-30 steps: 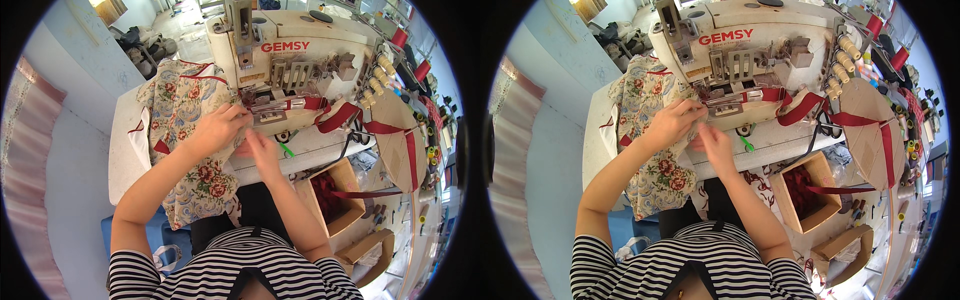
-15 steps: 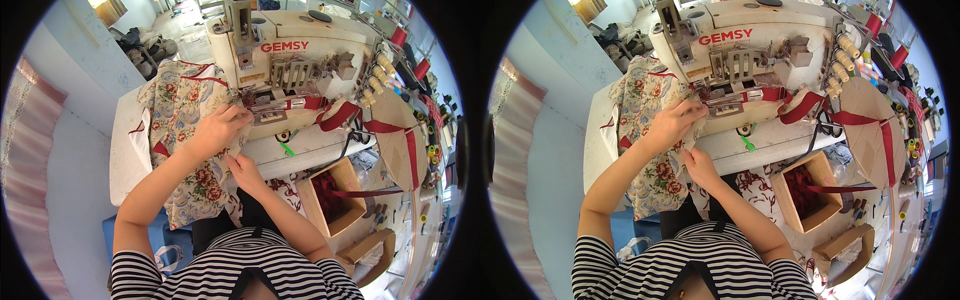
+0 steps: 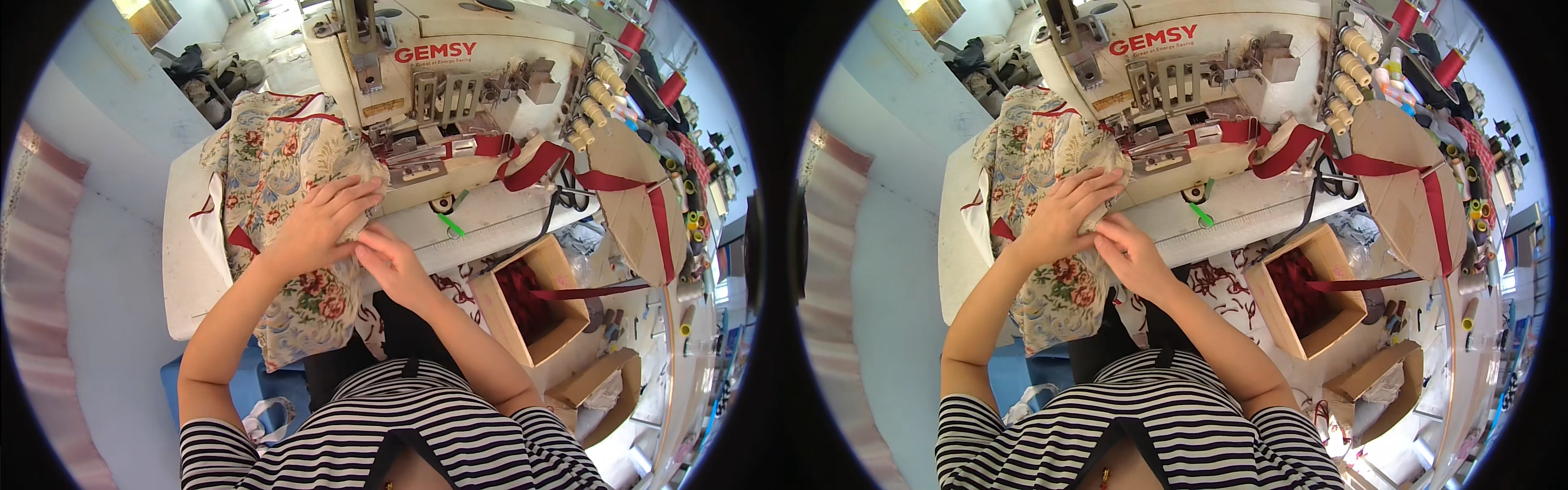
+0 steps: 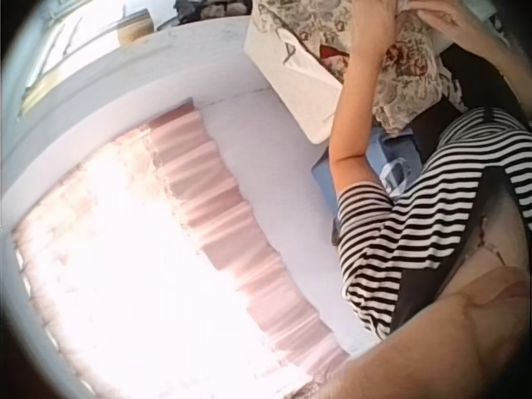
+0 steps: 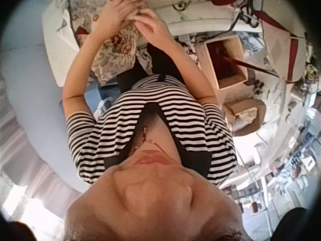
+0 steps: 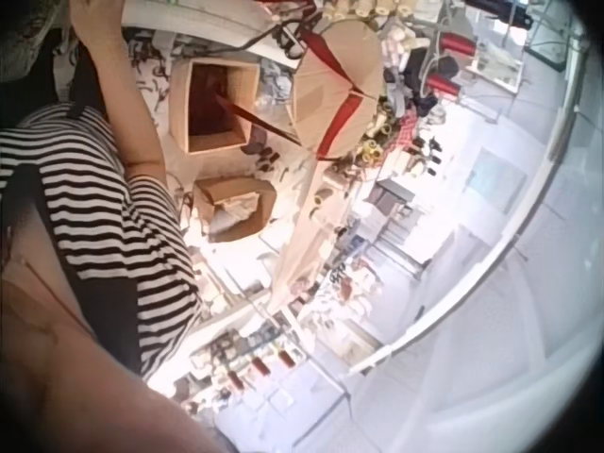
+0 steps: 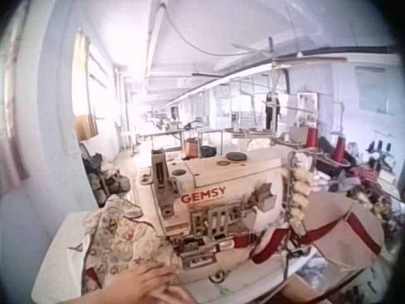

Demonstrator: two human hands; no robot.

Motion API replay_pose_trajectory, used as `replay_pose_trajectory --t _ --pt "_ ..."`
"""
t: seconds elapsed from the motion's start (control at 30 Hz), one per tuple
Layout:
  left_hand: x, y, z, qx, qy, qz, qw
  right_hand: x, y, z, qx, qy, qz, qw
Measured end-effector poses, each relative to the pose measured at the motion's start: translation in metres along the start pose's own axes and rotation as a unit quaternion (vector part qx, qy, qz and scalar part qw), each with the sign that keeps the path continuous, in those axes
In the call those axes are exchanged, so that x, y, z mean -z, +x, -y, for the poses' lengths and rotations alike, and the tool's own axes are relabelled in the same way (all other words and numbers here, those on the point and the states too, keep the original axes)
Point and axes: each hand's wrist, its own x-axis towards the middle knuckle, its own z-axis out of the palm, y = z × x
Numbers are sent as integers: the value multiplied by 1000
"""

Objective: The person sews a floral-patterned fabric bag using a GEMSY overlock sewing machine, attaching a red ribbon trim to the edges. They repeatedly align the fabric and ribbon, feed them through the machine, and trim excess threads with scissors.

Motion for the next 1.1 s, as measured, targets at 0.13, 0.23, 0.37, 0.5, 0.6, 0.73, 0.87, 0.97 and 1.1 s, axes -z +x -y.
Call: replay_pose_trajectory --t 0.13,0.23,0.37,0.5,0.6,0.73,0.87,0.97,1.1 --pt "-4 -2 9 -10 -1 -43 999 47 -6 12 120 -440 -99 885" --pt "1 2 8 -4 9 -20 1000 79 -10 4 61 -633 -85 767" --pt "-5 10 15 -91 52 -89 991 98 0 -22 -2 -694 -4 720" --pt "-8 16 19 -96 5 -106 990 107 4 -16 -40 -713 69 696" --pt "-10 16 20 -49 -36 -97 993 103 -7 13 -126 -665 50 735" --pt "-16 16 15 -15 -44 -127 991 81 -21 54 -141 -477 -45 866" --pt "-14 15 13 8 -54 -111 992 56 -3 57 -110 -384 -63 915" --pt "-15 16 18 -2 -75 -108 991 45 11 41 -86 -395 -88 911" --pt "-13 13 22 -6 -82 -96 992 37 21 30 -88 -396 -98 909"
